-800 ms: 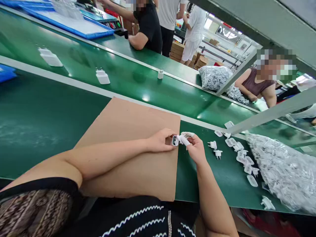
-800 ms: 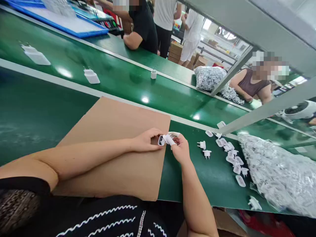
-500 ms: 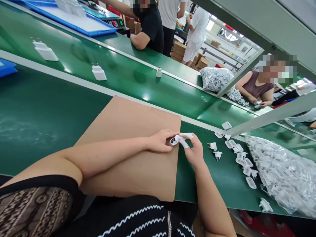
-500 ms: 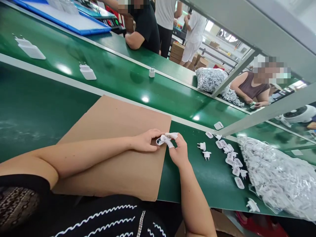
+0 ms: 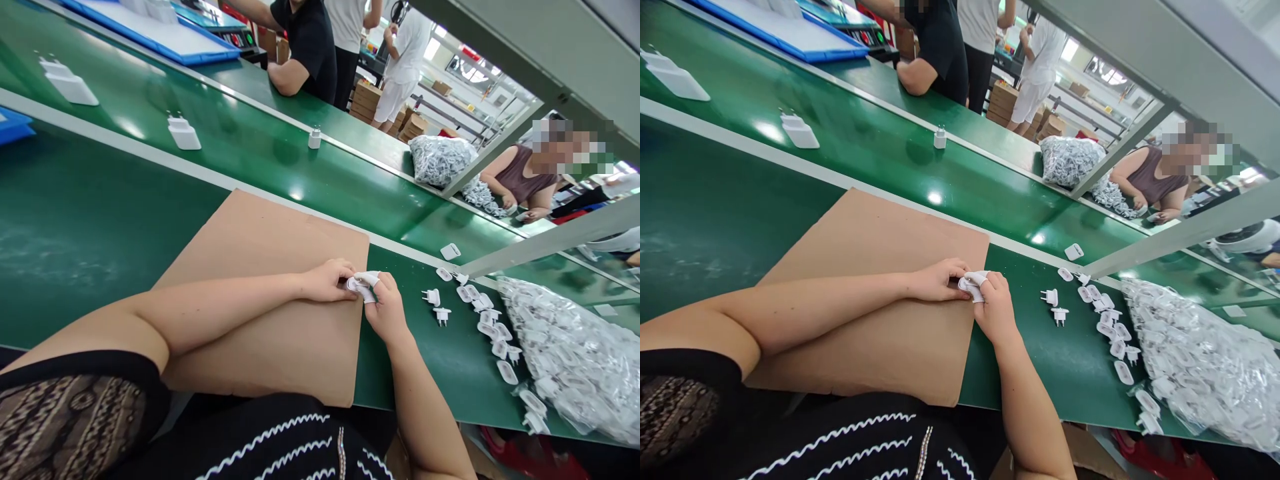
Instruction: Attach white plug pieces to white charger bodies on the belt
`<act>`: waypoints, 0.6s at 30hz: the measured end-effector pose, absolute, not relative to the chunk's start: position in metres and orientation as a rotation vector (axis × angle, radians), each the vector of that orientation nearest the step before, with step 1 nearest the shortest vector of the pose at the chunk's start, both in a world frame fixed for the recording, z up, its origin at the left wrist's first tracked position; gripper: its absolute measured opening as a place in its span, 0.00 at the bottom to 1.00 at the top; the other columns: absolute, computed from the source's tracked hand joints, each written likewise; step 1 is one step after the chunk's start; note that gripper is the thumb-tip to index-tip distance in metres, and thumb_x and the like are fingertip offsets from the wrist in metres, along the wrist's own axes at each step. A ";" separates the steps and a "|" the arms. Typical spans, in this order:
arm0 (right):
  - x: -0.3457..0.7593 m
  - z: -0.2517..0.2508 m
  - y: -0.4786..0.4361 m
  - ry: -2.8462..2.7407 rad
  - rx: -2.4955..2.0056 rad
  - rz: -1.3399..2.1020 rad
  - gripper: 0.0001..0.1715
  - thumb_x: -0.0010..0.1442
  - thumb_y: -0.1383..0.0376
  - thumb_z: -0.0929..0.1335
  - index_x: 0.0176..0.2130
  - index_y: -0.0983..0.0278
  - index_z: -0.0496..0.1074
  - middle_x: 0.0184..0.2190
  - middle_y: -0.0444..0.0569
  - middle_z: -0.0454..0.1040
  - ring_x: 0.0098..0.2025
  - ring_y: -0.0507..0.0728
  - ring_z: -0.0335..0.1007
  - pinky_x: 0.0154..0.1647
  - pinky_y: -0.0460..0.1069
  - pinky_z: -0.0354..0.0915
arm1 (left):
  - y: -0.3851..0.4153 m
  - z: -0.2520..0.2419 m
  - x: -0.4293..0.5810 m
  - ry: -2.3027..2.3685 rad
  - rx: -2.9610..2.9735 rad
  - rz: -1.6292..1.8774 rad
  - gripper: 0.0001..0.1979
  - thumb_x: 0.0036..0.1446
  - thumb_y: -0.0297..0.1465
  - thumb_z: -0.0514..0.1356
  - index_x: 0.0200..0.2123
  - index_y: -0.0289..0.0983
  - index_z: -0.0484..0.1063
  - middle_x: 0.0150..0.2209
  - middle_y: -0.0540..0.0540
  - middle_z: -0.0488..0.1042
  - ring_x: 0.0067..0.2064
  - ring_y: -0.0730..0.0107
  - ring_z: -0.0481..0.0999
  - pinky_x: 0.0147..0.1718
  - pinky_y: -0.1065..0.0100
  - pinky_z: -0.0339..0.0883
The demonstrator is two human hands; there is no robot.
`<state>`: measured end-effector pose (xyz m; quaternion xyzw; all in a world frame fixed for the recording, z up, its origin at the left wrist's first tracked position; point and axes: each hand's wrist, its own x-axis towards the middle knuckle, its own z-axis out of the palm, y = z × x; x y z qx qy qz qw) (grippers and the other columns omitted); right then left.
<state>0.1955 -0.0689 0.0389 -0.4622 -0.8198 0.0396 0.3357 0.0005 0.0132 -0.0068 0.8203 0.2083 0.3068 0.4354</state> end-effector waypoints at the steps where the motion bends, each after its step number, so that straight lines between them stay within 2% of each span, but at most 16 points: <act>1: 0.195 0.039 -0.069 -2.120 -1.204 0.079 0.19 0.68 0.73 0.65 0.54 0.59 0.75 0.43 0.53 0.78 0.45 0.62 0.72 0.46 0.57 0.71 | 0.013 -0.007 0.001 0.517 2.042 0.766 0.10 0.59 0.38 0.70 0.36 0.38 0.81 0.41 0.44 0.78 0.45 0.61 0.75 0.47 0.63 0.67; 10: 0.194 0.038 -0.067 -2.140 -1.254 -0.036 0.18 0.64 0.75 0.66 0.50 0.61 0.76 0.37 0.51 0.77 0.42 0.62 0.72 0.47 0.56 0.69 | 0.012 -0.005 0.001 0.530 2.053 0.766 0.10 0.60 0.38 0.69 0.33 0.37 0.80 0.40 0.44 0.77 0.44 0.62 0.75 0.46 0.63 0.66; 15: 0.193 0.041 -0.065 -2.211 -1.291 -0.123 0.18 0.57 0.77 0.65 0.41 0.59 0.77 0.30 0.46 0.72 0.37 0.60 0.70 0.60 0.60 0.65 | 0.013 -0.001 -0.001 0.521 2.040 0.730 0.10 0.60 0.39 0.68 0.35 0.37 0.81 0.41 0.44 0.77 0.45 0.62 0.75 0.46 0.64 0.67; 18: 0.193 0.040 -0.062 -2.172 -1.345 -0.070 0.17 0.55 0.76 0.65 0.39 0.58 0.77 0.30 0.46 0.73 0.37 0.59 0.71 0.61 0.58 0.66 | 0.014 0.000 -0.003 0.531 2.040 0.703 0.11 0.60 0.40 0.68 0.36 0.38 0.81 0.41 0.44 0.77 0.46 0.61 0.75 0.47 0.64 0.66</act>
